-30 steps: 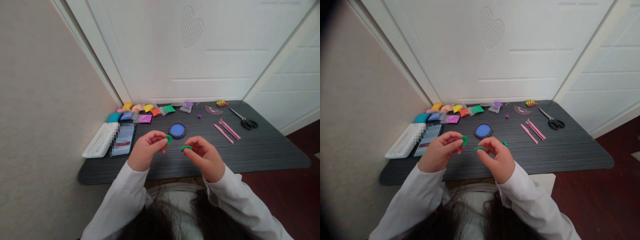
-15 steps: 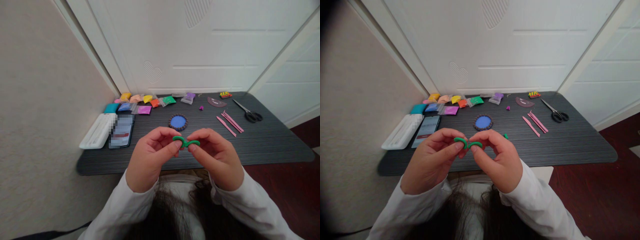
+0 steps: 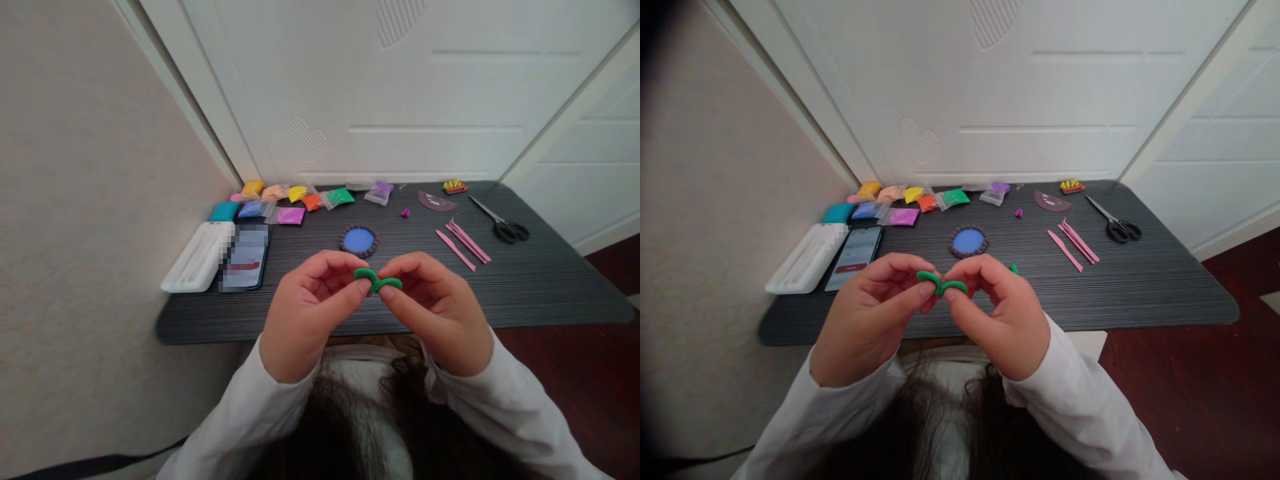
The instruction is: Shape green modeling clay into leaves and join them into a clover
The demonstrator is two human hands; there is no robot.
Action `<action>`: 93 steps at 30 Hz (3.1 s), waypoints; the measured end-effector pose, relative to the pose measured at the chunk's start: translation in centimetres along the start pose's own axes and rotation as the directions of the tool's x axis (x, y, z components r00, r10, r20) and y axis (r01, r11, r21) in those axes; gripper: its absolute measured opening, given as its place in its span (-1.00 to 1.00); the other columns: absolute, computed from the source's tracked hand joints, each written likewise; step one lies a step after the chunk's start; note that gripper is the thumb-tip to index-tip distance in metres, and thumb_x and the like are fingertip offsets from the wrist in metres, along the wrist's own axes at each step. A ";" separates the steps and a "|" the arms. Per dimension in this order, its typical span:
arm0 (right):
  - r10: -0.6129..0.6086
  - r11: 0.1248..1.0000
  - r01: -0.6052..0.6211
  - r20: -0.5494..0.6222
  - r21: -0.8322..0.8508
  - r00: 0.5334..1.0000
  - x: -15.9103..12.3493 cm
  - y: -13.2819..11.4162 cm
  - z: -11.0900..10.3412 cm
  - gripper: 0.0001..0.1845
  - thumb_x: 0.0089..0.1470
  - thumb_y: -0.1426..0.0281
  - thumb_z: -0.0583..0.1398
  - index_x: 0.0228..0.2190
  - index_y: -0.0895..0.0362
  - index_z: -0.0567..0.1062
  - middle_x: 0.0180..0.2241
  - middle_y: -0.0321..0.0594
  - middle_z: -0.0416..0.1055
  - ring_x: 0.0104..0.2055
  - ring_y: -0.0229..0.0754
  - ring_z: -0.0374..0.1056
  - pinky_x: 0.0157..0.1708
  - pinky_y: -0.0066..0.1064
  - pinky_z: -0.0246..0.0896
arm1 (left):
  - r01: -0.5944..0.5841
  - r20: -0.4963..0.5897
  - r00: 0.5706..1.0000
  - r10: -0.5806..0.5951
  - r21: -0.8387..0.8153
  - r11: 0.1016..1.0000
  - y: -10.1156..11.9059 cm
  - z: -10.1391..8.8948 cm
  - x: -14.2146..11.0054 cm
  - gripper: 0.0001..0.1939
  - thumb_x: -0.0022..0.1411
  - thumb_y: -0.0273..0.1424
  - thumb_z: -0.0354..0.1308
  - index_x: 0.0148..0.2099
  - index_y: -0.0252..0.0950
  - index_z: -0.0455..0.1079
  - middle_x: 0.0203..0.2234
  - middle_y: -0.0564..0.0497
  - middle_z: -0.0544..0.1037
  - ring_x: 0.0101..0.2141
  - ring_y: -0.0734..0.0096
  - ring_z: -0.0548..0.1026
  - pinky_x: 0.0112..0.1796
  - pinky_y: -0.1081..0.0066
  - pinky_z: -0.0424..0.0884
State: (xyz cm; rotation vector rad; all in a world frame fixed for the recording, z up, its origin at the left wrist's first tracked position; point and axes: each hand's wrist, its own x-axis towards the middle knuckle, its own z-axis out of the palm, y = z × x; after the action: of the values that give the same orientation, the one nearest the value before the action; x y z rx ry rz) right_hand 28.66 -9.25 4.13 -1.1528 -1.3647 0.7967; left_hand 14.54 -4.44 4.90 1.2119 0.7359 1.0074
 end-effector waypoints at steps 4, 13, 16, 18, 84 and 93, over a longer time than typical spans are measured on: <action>0.010 1.000 -0.010 -0.001 -0.003 1.000 0.1 0.1 0.1 -0.88 -0.03 0.48 0.15 -0.37 0.06 0.39 -0.43 -0.31 0.34 -0.38 -0.29 0.28 -0.34 -0.41 0.25 | -0.008 -0.020 1.000 0.008 0.012 1.000 -0.1 0.1 0.0 -0.86 -0.06 -0.52 0.24 -0.37 -0.24 0.43 -0.55 0.13 0.47 -0.52 0.58 0.41 -0.46 0.54 0.35; 0.066 0.992 -0.068 0.019 0.106 0.998 0.3 0.2 0.0 -0.88 -0.04 0.50 0.16 -0.39 0.07 0.39 -0.45 -0.33 0.35 -0.41 -0.33 0.28 -0.38 -0.46 0.25 | -0.017 -0.031 0.999 0.017 0.023 1.000 -0.2 0.0 0.0 -0.84 -0.06 -0.51 0.24 -0.35 -0.23 0.43 -0.55 0.12 0.47 -0.52 0.58 0.41 -0.46 0.55 0.35; 0.064 0.990 -0.067 0.026 0.121 0.998 0.3 0.1 0.1 -0.87 -0.04 0.51 0.16 -0.40 0.06 0.39 -0.46 -0.35 0.35 -0.42 -0.34 0.27 -0.39 -0.49 0.24 | -0.013 -0.017 1.000 0.013 0.019 1.000 -0.2 0.0 0.0 -0.83 -0.05 -0.53 0.23 -0.34 -0.22 0.42 -0.55 0.14 0.48 -0.52 0.60 0.41 -0.46 0.58 0.34; 0.069 0.990 -0.071 0.027 0.121 0.997 0.3 0.2 0.1 -0.88 -0.04 0.51 0.16 -0.40 0.06 0.39 -0.46 -0.35 0.34 -0.42 -0.34 0.27 -0.40 -0.49 0.23 | -0.010 -0.016 1.000 0.011 0.023 1.000 -0.2 0.0 0.1 -0.84 -0.05 -0.52 0.23 -0.34 -0.22 0.42 -0.54 0.13 0.48 -0.52 0.60 0.42 -0.46 0.58 0.34; 0.085 0.933 0.007 -0.240 0.360 0.967 0.2 1.2 2.4 -0.84 -0.07 0.54 0.20 -0.41 0.06 0.45 -0.46 -0.38 0.37 -0.42 -0.39 0.32 -0.41 -0.55 0.26 | -0.059 -0.173 0.985 0.001 -0.328 0.943 -1.9 1.2 0.5 -0.68 -0.14 -0.60 0.26 -0.27 -0.23 0.41 -0.48 0.11 0.52 -0.45 0.59 0.47 -0.37 0.56 0.41; 0.065 0.942 0.038 -0.293 0.333 0.954 0.1 1.3 2.9 -0.86 -0.05 0.53 0.19 -0.40 0.06 0.43 -0.44 -0.37 0.37 -0.39 -0.38 0.32 -0.36 -0.53 0.26 | -0.095 -0.222 0.975 0.003 -0.404 0.910 -2.1 2.2 0.2 -0.73 -0.13 -0.61 0.23 -0.32 -0.23 0.39 -0.52 0.14 0.51 -0.46 0.60 0.47 -0.38 0.57 0.42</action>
State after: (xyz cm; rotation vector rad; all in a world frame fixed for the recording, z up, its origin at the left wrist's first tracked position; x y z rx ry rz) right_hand 26.10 -8.30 2.52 -0.9673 -0.9268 0.7911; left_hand 17.04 -5.22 3.39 0.7618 0.6199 1.2781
